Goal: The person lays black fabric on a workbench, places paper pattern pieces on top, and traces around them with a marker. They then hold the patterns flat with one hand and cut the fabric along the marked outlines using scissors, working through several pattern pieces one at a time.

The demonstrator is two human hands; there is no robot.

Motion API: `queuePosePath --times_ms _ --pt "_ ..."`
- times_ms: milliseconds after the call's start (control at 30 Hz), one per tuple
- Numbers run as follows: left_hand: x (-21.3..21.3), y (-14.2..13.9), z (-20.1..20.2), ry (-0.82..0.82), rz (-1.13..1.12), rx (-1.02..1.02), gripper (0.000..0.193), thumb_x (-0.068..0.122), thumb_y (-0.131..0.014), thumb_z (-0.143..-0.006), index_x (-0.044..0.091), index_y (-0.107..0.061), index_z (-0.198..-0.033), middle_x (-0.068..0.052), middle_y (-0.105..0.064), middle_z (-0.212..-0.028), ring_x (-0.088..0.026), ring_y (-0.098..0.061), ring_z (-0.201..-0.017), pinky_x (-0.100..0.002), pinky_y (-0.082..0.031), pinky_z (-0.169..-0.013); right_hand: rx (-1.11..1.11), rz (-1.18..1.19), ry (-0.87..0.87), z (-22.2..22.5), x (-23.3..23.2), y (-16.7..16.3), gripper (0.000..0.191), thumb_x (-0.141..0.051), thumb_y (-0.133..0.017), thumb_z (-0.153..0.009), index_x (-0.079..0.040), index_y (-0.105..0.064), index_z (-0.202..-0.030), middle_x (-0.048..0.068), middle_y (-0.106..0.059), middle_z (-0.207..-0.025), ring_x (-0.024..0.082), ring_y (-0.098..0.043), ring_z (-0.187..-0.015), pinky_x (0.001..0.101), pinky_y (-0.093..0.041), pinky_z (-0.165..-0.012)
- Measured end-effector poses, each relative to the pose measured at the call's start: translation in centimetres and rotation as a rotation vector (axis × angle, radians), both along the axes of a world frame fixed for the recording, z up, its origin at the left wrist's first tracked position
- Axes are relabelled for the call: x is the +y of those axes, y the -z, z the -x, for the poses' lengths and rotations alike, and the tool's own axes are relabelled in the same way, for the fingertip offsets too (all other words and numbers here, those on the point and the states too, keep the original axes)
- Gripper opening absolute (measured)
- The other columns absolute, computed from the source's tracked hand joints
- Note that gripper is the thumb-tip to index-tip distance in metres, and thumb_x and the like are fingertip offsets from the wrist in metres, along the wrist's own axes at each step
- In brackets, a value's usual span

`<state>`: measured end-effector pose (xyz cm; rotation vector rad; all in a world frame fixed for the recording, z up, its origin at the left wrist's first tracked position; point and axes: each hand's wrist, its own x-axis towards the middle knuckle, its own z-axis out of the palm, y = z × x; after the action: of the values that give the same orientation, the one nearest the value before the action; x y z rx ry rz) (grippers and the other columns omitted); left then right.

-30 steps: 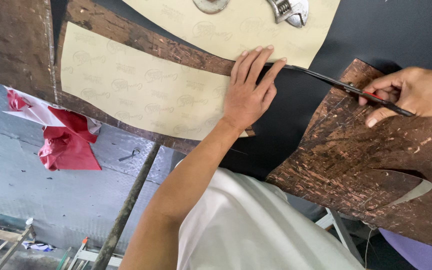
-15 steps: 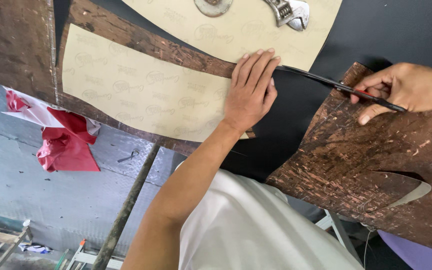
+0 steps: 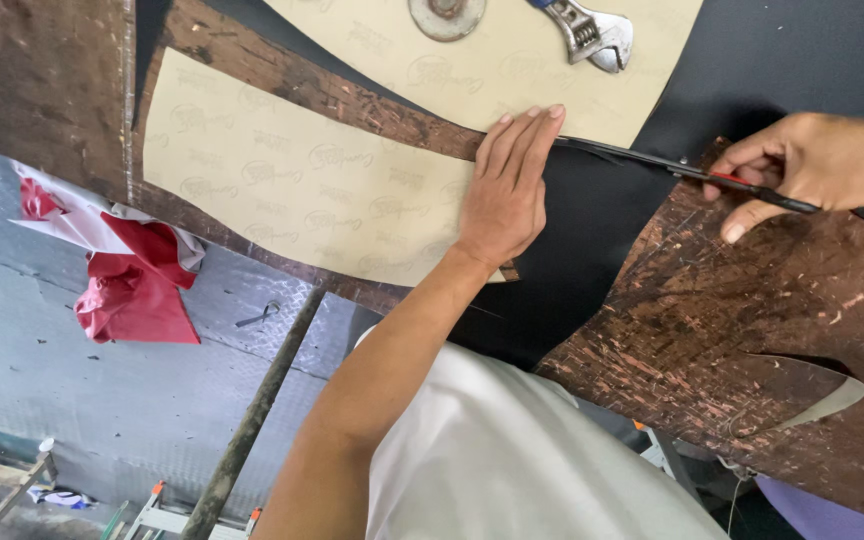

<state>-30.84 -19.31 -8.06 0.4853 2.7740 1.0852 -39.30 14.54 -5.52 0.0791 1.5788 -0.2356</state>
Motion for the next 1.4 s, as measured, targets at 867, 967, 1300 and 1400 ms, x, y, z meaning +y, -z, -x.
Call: queuePosePath --times_ms 867,967,1300,1400 --pt "-0.3 -0.8 0.9 -0.071 -0.146 0.085 0.066 0.028 -0.063 -0.105 0.006 -0.03 -0.157 -0.009 -0.047 -0.151 -0.027 -0.045 -0.14 -0.047 -0.032 -0.127 -0.044 0.052 0.022 3.5 -4.3 -1.7 0.062 -0.031 -0.099 -0.064 -0.008 -0.075 -0.116 0.008 -0.075 -0.085 0.021 -0.07 -0.076 0.0346 -0.053 -0.072" --pt "0.2 -0.5 1.4 -0.086 -0.062 0.098 0.06 0.034 -0.07 -0.102 0.011 -0.044 -0.151 -0.005 -0.052 -0.142 -0.026 -0.049 -0.134 -0.047 -0.036 -0.122 -0.04 0.011 -0.016 3.6 -4.1 -1.6 0.06 -0.031 -0.098 -0.064 -0.009 -0.076 -0.115 0.008 -0.07 -0.079 0.022 -0.062 -0.071 0.0375 -0.05 -0.068" --pt "-1.5 -0.9 1.8 -0.21 -0.191 0.265 0.017 0.016 -0.08 -0.092 0.012 -0.074 -0.108 0.0 -0.061 -0.112 -0.021 -0.058 -0.106 -0.037 -0.049 -0.094 -0.011 0.097 -0.072 3.3 -1.8 1.6 0.06 -0.031 -0.098 -0.062 -0.01 -0.079 -0.114 0.001 -0.054 -0.068 0.017 -0.051 -0.063 0.0333 -0.046 -0.06" --pt "-1.4 -1.6 0.4 -0.248 -0.182 0.216 0.018 0.016 -0.081 -0.094 0.011 -0.075 -0.11 0.0 -0.061 -0.107 -0.021 -0.058 -0.098 -0.038 -0.047 -0.088 -0.01 0.042 -0.034 2.9 -2.0 1.1 0.059 -0.033 -0.1 -0.062 -0.01 -0.078 -0.112 0.002 -0.057 -0.068 0.019 -0.052 -0.062 0.0358 -0.043 -0.062"
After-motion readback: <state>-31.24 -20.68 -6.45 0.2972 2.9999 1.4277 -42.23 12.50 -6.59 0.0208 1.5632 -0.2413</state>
